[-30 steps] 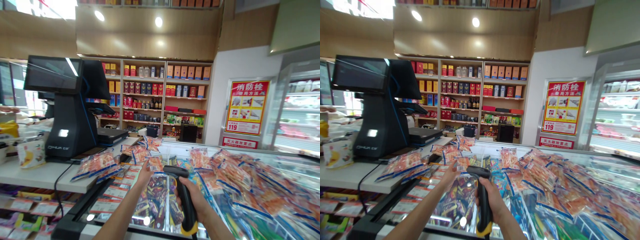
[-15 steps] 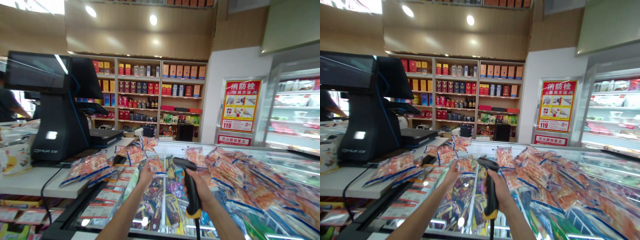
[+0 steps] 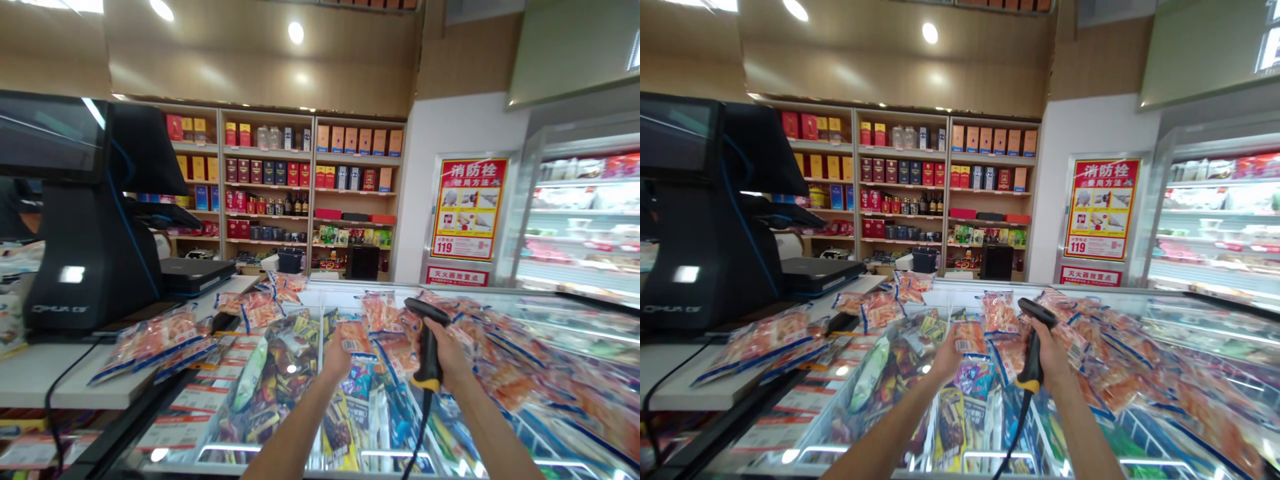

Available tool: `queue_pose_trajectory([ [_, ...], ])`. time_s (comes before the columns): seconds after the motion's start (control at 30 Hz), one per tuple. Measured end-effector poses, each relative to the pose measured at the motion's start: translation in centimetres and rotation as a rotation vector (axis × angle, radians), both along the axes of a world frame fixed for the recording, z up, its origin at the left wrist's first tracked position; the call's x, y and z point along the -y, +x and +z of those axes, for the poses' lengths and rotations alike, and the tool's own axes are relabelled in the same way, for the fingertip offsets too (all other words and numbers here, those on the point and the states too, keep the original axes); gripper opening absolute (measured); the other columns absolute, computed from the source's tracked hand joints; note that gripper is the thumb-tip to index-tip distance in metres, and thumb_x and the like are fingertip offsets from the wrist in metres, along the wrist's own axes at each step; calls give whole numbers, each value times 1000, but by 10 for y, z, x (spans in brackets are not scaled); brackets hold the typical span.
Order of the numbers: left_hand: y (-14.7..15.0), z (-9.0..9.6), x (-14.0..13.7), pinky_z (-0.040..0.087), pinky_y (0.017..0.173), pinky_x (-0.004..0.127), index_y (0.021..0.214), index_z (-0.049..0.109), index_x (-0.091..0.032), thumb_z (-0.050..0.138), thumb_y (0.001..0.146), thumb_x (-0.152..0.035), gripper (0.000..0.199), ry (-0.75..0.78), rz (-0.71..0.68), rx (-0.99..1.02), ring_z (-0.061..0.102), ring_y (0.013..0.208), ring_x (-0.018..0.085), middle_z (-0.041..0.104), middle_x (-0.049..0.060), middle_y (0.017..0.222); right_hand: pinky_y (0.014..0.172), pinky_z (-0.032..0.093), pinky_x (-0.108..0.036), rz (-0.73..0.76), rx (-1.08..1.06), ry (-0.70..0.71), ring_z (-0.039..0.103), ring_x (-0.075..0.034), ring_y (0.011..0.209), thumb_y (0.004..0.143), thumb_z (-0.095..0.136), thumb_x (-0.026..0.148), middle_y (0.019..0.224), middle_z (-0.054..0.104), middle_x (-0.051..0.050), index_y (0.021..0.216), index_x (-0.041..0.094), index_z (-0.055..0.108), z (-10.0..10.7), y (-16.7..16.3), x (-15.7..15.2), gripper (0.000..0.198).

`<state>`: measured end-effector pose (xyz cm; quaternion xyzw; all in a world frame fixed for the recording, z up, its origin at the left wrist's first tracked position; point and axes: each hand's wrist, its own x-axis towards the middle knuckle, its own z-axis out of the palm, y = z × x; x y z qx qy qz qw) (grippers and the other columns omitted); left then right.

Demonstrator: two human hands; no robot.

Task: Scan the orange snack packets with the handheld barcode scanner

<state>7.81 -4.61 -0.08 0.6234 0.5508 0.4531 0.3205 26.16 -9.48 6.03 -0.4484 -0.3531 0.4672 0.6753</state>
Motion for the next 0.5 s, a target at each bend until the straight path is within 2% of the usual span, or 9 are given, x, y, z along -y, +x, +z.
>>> queue_pose_trajectory([
  [0.13, 14, 0, 1, 40, 69, 24, 129, 18, -12, 36, 69, -5, 63, 8, 56, -86, 58, 83, 18, 62, 12, 95, 30, 35, -20, -84, -4, -52, 45, -9, 31, 59, 58, 38, 38, 50, 3, 55, 16, 48, -3, 24, -2, 25],
  [0.23, 10, 0, 2, 37, 77, 23, 128, 18, -10, 40, 68, -8, 64, 39, 97, -126, 54, 94, 18, 58, 12, 104, 30, 34, -20, -128, -19, -90, 44, -9, 30, 58, 59, 38, 36, 49, 3, 53, 16, 47, -6, 30, -1, 26],
  [0.37, -16, -1, 5, 33, 85, 24, 126, 23, -6, 49, 63, -10, 68, 55, 156, -171, 46, 106, 19, 48, 15, 117, 30, 34, -20, -127, 6, -64, 44, -9, 31, 59, 58, 38, 37, 49, 3, 54, 16, 47, -8, 22, 1, 25],
  [0.5, -61, -2, 14, 35, 85, 27, 124, 29, -9, 49, 64, -12, 64, 108, 245, -212, 48, 104, 19, 49, 14, 117, 31, 36, -20, -40, 17, -21, 46, -10, 33, 59, 58, 39, 41, 52, 3, 58, 15, 49, -10, -1, 6, 25],
])
